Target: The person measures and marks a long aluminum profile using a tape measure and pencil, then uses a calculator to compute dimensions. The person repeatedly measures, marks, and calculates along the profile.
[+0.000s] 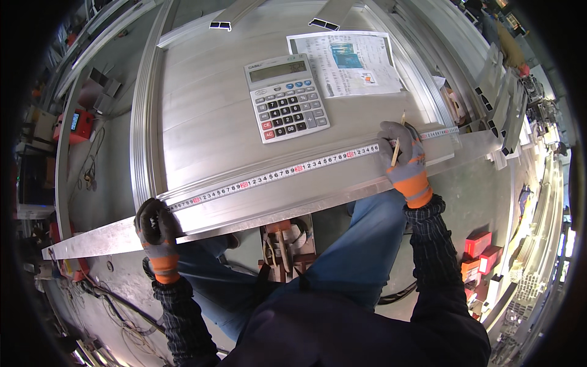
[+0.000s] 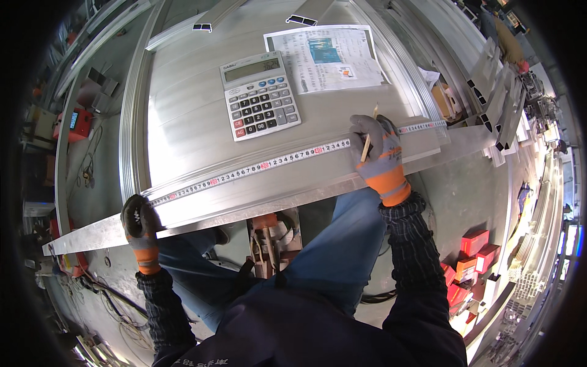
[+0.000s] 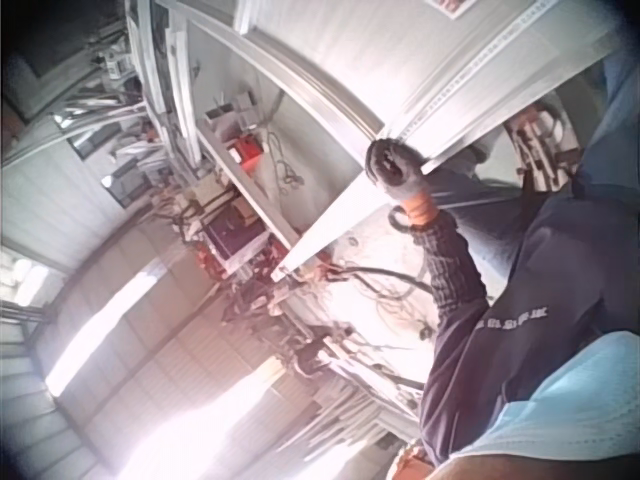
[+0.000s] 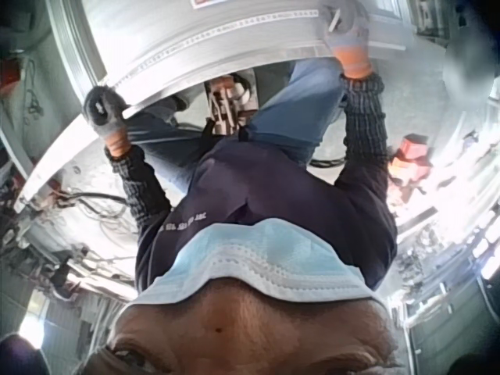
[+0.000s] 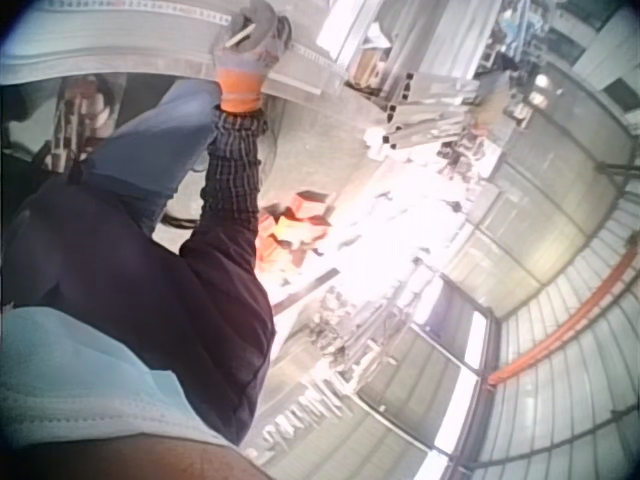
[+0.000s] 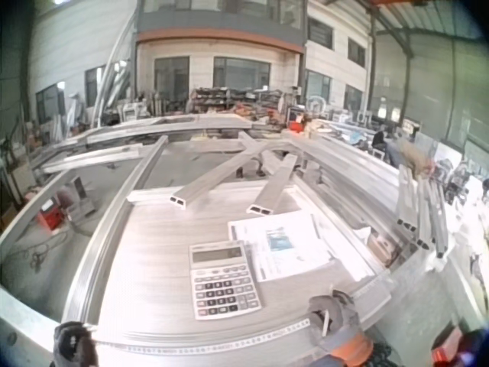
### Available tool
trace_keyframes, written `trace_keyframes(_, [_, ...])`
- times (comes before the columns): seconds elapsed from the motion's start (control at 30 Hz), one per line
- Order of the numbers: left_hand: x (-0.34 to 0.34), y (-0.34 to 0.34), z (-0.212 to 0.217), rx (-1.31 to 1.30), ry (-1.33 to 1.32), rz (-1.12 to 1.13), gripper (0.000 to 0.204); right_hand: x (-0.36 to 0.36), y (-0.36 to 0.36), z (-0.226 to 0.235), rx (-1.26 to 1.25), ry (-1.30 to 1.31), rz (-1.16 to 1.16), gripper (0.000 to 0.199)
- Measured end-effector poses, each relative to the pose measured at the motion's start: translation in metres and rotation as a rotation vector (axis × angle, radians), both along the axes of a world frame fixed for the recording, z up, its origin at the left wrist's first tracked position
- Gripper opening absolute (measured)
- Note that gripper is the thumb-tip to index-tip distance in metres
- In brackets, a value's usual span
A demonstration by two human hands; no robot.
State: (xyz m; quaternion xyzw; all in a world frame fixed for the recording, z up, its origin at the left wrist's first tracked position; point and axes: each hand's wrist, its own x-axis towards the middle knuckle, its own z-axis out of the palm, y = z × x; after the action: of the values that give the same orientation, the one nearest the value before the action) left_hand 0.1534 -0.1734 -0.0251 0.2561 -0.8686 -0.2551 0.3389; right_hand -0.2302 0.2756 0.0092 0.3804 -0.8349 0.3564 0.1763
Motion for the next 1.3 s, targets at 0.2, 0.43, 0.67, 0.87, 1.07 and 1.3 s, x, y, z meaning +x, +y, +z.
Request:
trace_keyframes(0.2, [-0.073,0.096,0.055,-0.110,0.175,-0.143,0.038,0.000,0.000,0.005,0.002,-0.001,0.029,0.037])
trace_keyframes(0.43, [-0.198,0.206,0.069,-0.206,-0.035,-0.448,0.032,0.000,0.007,0.005,0.026,0.087,0.094,0.034])
trace_keyframes(0.67, [-0.214,0.211,0.042,-0.197,-0.065,-0.420,0.031,-0.003,0.010,0.008,0.055,0.144,0.135,0.039])
trace_keyframes(0.87, [-0.210,0.212,0.045,-0.242,-0.082,-0.386,0.030,-0.003,0.007,0.005,0.039,0.126,0.116,0.039])
trace_keyframes(1.07, [-0.194,0.200,0.056,-0.190,-0.062,-0.273,0.024,-0.002,0.009,0.008,0.041,0.010,0.099,0.039])
trace_keyframes(1.3, [-0.192,0.186,0.030,-0.171,-0.141,-0.268,0.025,0.018,0.029,0.004,0.041,0.220,0.123,0.036])
